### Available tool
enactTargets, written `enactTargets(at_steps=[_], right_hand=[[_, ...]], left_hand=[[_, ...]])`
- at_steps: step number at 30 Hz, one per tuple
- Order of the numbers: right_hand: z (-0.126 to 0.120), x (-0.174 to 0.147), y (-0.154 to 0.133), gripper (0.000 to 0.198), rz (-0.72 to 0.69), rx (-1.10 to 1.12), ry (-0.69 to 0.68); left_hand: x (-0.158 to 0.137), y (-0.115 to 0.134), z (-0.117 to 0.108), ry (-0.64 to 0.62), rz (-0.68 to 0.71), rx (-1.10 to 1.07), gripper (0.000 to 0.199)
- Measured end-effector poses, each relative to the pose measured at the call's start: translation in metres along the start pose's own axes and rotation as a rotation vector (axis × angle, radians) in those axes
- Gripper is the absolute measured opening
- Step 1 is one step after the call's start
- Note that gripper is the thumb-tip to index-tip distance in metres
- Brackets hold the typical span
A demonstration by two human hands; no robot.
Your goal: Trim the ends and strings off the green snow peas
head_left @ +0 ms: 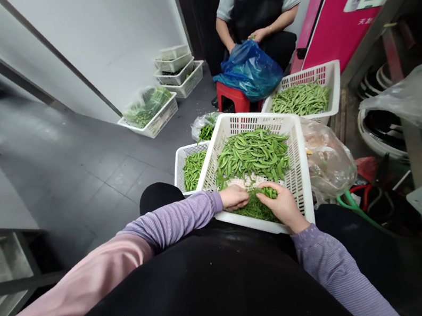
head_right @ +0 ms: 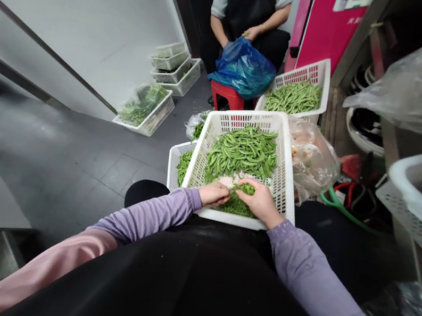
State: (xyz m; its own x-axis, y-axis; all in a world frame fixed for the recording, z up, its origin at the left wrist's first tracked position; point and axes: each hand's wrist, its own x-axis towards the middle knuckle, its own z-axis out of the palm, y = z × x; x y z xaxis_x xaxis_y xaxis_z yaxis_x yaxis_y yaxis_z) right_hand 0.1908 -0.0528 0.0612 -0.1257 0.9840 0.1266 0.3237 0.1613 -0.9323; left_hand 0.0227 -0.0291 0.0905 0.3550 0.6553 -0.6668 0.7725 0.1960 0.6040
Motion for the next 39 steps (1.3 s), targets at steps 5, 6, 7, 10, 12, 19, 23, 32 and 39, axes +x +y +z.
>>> enactTargets(at_steps=[5,6,7,10,12,19,23,32,39], right_hand=[[-0.003,0.002,0.006,0.046,0.303,0.209,0.181],[-0.002,0.004,0.007,0.049,0.341,0.29,0.196],[-0.001,0.005,0.009,0.052,0.377,0.368,0.192],[0.004,0.009,0.012,0.059,0.432,0.494,0.144],[0.005,0.009,0.013,0.053,0.405,0.374,0.121],[-0.001,-0.001,-0.001,0.023,-0.285,-0.52,-0.099],[0.012,-0.001,-0.003,0.018,-0.2,-0.537,-0.348],[-0.011,0.022,0.009,0.038,0.556,0.875,0.304],[-0.041,0.029,-0.009,0.03,0.481,1.034,0.275]], left_hand=[[0.01,-0.034,0.0,0.138,-0.054,0.332,0.021],[0.009,-0.033,-0.002,0.17,0.005,0.33,0.034],[0.007,-0.029,-0.003,0.199,0.092,0.325,0.045],[0.002,-0.007,-0.008,0.15,0.331,0.357,0.039],[0.0,0.007,-0.01,0.078,0.357,0.483,0.033],[-0.007,0.006,-0.009,0.053,0.358,1.108,0.03],[-0.007,0.004,-0.009,0.087,0.524,1.11,0.028],[0.044,-0.024,0.007,0.187,0.11,0.709,0.021],[0.114,-0.03,-0.008,0.378,-0.198,0.225,0.031]])
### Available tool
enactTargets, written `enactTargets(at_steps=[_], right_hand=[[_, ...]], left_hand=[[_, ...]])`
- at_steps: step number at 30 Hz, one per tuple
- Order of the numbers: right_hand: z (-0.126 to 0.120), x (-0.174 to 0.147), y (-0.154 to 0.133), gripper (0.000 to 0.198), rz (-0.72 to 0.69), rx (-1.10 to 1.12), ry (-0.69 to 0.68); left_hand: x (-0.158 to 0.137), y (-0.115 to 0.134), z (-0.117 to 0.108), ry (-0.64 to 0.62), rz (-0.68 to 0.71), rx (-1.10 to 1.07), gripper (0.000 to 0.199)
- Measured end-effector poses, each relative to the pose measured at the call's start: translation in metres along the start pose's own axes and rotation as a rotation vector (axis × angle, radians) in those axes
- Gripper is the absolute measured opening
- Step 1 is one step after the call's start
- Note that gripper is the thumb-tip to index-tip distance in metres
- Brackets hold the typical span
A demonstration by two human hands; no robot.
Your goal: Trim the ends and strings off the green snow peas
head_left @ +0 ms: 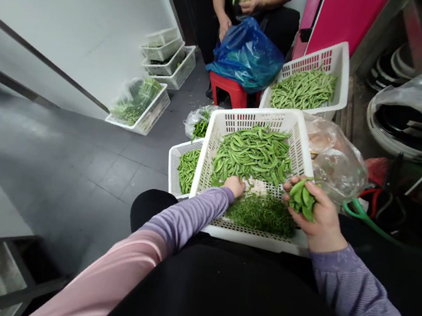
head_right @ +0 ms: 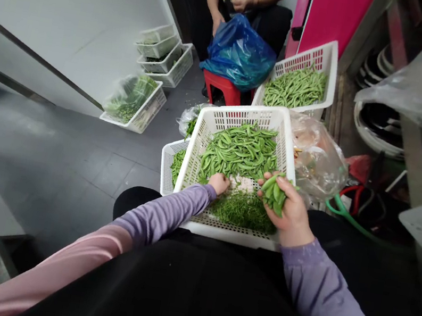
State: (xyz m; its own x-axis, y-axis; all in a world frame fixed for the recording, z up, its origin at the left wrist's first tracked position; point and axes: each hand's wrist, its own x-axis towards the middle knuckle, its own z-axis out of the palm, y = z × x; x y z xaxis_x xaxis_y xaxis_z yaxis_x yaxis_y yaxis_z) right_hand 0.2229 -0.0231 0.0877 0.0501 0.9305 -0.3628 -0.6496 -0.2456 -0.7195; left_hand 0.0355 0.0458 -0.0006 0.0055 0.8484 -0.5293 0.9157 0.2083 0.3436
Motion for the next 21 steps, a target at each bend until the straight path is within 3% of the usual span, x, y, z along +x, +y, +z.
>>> enactTargets(at_steps=[5,10,13,15,18,21], right_hand=[[0.007,0.001,0.011,0.045,0.071,-0.181,-0.025],[0.004,0.01,0.026,0.048,0.17,-0.235,0.002],[0.004,0.012,0.039,0.048,0.127,-0.514,0.051],[0.006,0.011,0.048,0.044,0.045,-0.78,0.054],[0.006,0.008,0.055,0.038,-0.061,-0.976,-0.103],[0.004,0.004,0.057,0.029,-0.199,-1.059,-0.227]], left_hand=[[0.031,0.023,0.009,0.017,-0.152,-0.121,0.038],[0.007,0.015,0.013,-0.011,-0.123,-0.265,0.03],[-0.027,0.009,0.001,-0.087,0.015,-0.393,0.03],[-0.052,0.006,-0.011,-0.091,0.203,-0.482,0.023],[-0.082,0.003,-0.029,-0.038,0.45,-0.498,0.013],[-0.104,0.003,-0.04,-0.078,0.428,-0.456,0.014]])
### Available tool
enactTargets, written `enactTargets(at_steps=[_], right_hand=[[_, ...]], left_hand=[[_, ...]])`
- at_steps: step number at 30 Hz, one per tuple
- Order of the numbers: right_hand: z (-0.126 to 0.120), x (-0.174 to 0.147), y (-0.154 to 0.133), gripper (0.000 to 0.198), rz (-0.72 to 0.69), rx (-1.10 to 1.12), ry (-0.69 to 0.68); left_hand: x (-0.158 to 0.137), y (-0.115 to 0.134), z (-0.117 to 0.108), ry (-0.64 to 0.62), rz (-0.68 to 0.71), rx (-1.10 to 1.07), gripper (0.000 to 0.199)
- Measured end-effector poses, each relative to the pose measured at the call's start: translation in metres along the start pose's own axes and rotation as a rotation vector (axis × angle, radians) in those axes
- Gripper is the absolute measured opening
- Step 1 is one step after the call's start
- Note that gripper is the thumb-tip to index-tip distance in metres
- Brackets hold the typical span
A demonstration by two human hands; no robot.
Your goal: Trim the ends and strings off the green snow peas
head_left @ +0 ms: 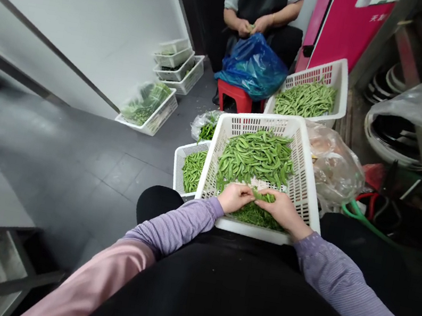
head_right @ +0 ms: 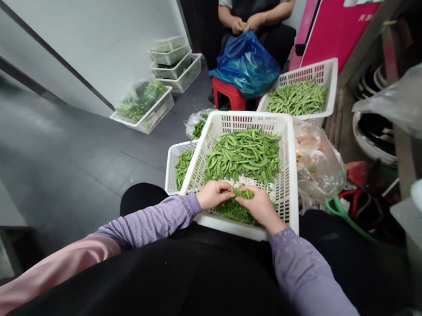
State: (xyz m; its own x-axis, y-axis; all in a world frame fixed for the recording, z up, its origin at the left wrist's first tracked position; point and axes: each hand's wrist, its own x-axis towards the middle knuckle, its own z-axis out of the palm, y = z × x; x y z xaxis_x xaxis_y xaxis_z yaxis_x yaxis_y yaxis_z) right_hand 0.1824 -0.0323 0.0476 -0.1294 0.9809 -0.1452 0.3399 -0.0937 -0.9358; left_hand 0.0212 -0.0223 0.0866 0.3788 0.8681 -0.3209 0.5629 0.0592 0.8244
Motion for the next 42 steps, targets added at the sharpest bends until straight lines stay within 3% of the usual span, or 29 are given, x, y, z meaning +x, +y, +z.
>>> enactTargets(at_steps=[6,13,17,21,23,27,30,32,35,39,42], right_hand=[[0.0,-0.01,0.005,0.023,-0.104,-0.196,0.067],[-0.005,-0.02,0.001,0.016,-0.366,-0.447,0.061],[-0.006,-0.022,-0.003,0.016,-0.389,-0.362,0.022],[-0.004,-0.021,-0.004,0.02,-0.308,-0.094,0.009],[-0.002,-0.022,-0.005,0.024,-0.215,0.013,0.022],[0.0,-0.024,-0.008,0.05,0.094,0.412,0.128],[-0.003,-0.025,-0.014,0.067,0.293,0.734,0.107],[-0.006,-0.025,-0.017,0.072,0.335,0.829,0.116],[-0.007,-0.024,-0.019,0.071,0.331,0.854,0.109],[-0.002,-0.024,-0.02,0.068,0.336,0.818,0.073],[-0.001,-0.025,-0.023,0.066,0.354,0.813,0.072]], left_hand=[[-0.022,0.023,-0.001,0.025,-0.134,-0.139,0.013],[-0.025,0.032,-0.001,-0.029,-0.233,-0.309,0.008],[-0.025,0.03,-0.006,-0.066,-0.277,-0.502,0.003],[-0.024,0.027,-0.005,-0.143,-0.38,-0.677,0.009],[-0.022,0.022,-0.001,-0.15,-0.409,-0.661,0.011],[-0.015,0.001,0.003,-0.005,-0.435,-0.215,0.006],[-0.012,-0.017,0.0,-0.003,-0.479,0.065,0.008],[-0.013,-0.021,-0.003,0.01,-0.403,0.168,0.013],[-0.016,-0.011,-0.004,0.057,-0.161,0.256,0.031],[-0.02,0.014,0.002,-0.168,-0.075,0.117,0.027],[-0.018,0.024,0.001,-0.241,-0.038,0.129,0.025]])
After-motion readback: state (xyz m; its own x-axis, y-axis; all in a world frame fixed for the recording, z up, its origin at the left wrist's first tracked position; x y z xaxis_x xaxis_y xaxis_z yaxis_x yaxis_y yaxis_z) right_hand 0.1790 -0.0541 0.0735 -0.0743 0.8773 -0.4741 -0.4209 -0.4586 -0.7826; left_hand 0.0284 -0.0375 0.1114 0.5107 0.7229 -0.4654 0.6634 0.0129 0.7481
